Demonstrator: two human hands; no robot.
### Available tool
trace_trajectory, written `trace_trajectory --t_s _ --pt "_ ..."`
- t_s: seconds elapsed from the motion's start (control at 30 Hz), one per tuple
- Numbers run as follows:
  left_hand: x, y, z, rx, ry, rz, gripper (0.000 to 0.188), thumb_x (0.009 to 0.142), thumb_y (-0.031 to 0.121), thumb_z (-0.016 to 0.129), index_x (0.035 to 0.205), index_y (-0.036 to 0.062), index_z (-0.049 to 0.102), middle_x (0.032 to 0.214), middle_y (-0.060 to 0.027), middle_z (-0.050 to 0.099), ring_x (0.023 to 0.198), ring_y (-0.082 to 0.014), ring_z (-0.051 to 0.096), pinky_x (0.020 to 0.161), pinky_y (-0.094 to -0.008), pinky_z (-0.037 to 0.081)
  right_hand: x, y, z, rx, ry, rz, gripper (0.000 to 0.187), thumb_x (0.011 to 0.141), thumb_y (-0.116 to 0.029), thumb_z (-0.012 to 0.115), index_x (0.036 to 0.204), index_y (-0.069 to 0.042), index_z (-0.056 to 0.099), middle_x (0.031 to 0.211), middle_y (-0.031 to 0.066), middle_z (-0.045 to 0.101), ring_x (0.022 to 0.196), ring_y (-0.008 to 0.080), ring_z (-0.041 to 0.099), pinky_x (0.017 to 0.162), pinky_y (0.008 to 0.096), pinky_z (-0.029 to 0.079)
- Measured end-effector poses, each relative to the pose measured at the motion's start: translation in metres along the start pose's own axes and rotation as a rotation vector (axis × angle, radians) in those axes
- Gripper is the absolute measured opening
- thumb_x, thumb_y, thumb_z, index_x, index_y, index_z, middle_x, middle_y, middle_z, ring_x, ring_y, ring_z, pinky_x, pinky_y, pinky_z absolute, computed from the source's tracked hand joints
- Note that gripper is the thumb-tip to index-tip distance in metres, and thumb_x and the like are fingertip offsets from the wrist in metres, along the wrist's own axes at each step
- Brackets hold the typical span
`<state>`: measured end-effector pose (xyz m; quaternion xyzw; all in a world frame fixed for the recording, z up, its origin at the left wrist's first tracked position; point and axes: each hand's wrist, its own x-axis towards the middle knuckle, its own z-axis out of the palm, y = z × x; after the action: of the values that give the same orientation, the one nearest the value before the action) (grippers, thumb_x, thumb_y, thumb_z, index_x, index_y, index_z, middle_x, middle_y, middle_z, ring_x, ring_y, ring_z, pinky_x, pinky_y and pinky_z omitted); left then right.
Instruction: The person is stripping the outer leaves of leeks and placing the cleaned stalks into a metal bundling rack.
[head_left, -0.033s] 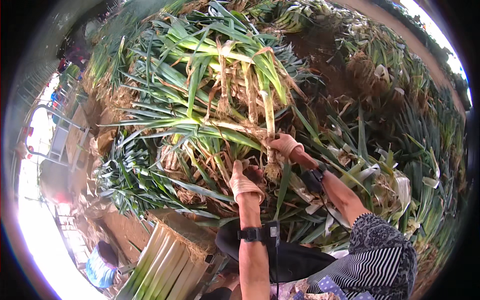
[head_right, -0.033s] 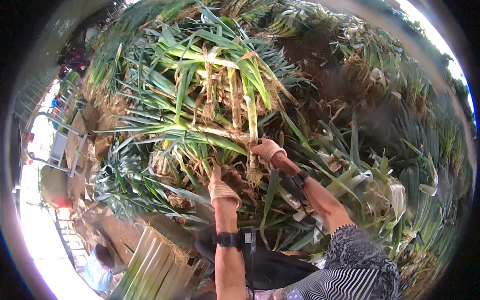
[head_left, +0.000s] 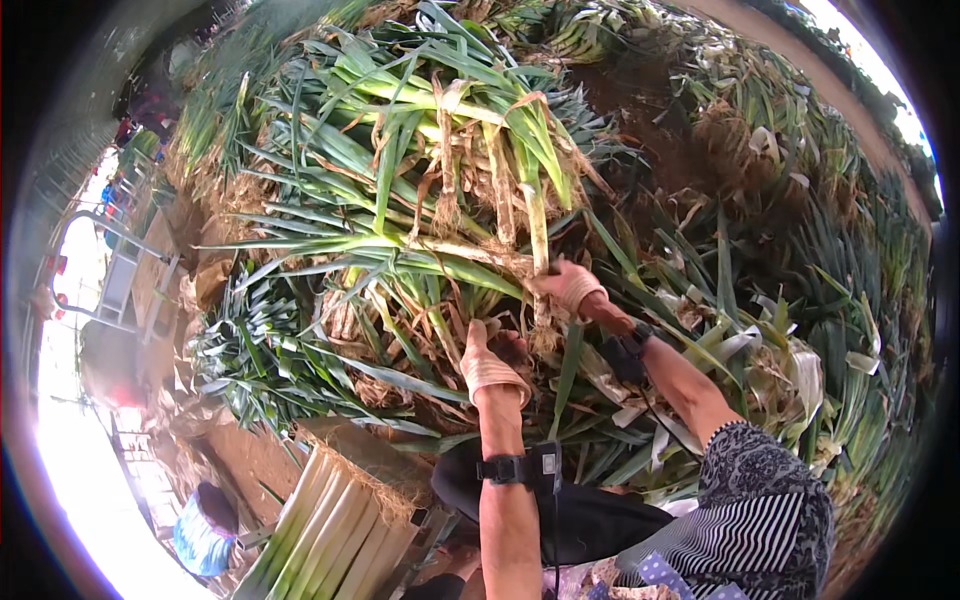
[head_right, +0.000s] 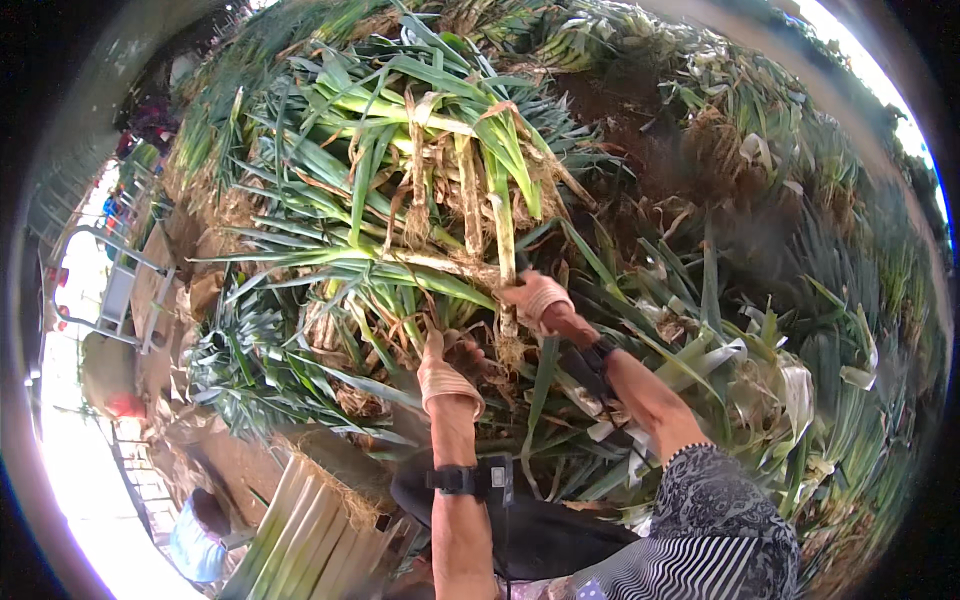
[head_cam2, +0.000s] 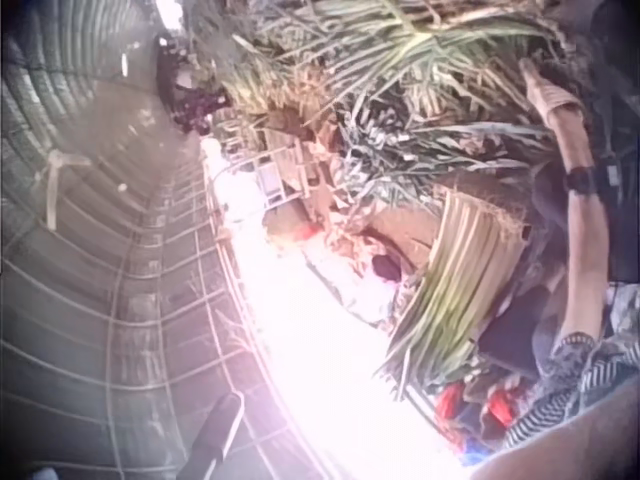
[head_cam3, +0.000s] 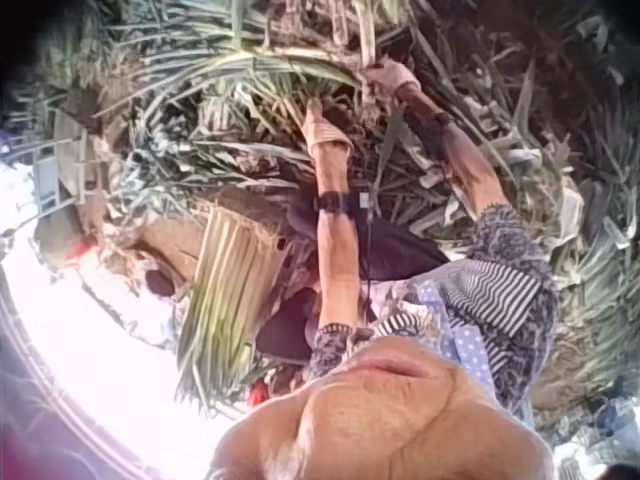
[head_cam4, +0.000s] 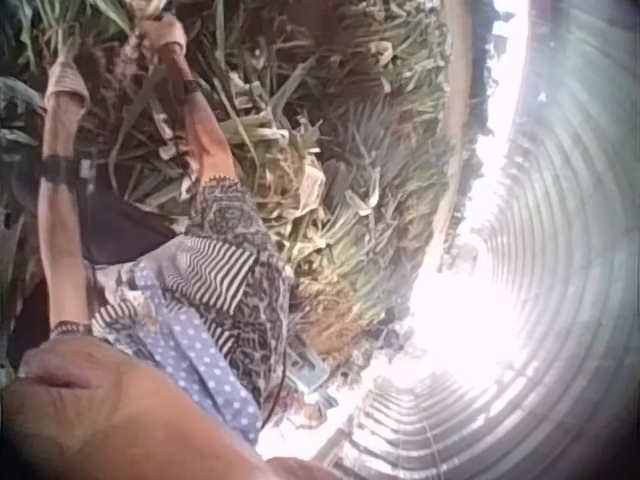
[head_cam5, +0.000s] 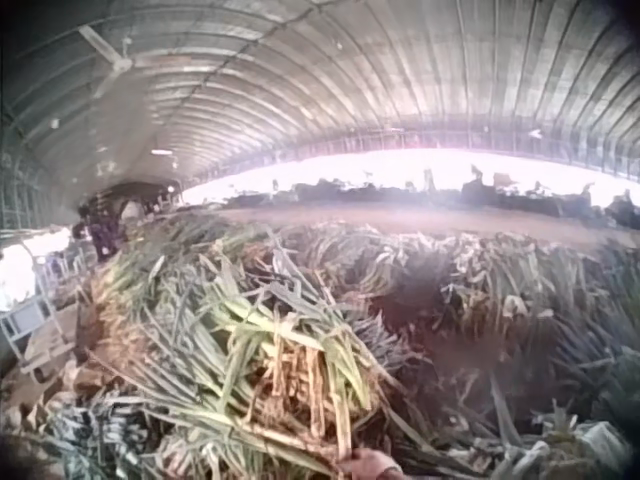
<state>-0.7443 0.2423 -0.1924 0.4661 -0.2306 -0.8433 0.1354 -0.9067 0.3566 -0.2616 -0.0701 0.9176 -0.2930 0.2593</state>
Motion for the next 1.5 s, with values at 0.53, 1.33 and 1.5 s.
trace_trajectory --t_s 0.53,1.33,1.5 --pt "-0.002 -0.005 0.016 -0.034 -0.133 -0.056 0.033 0.089 0.038 0.054 0.085 0.0054 0.058 0.070 -0.0099 0.059 0.062 -0.0251 0.055 0.060 -0.0377 0.045 0.168 0.010 -0.095 0.886 0.151 -0.108 0.040 0.073 -0.029 0.073 0.096 0.001 0.062 0.084 0.0085 0.064 0.076 0.0178 0.056 0.068 0.0352 0.044" --pt "-0.001 -0.004 0.001 -0.111 -0.035 -0.013 0.029 0.084 0.033 0.063 0.085 0.0041 0.064 0.065 -0.0067 0.060 0.054 -0.0185 0.054 0.053 -0.0317 0.043 -0.127 0.044 -0.089 1.020 0.646 -0.134 0.047 0.075 -0.017 0.073 0.115 -0.003 0.054 0.073 0.0019 0.060 0.054 0.0078 0.046 0.054 0.0210 0.038" --pt "0.002 0.006 -0.002 -0.158 0.020 -0.021 0.032 0.084 0.036 0.063 0.086 0.0041 0.063 0.062 -0.0048 0.058 0.048 -0.0172 0.052 0.046 -0.0301 0.042 -0.115 0.056 -0.045 0.233 0.349 -0.300 0.038 0.080 -0.021 0.063 0.112 -0.001 0.059 0.102 0.0077 0.064 0.097 0.0194 0.056 0.089 0.0289 0.040"
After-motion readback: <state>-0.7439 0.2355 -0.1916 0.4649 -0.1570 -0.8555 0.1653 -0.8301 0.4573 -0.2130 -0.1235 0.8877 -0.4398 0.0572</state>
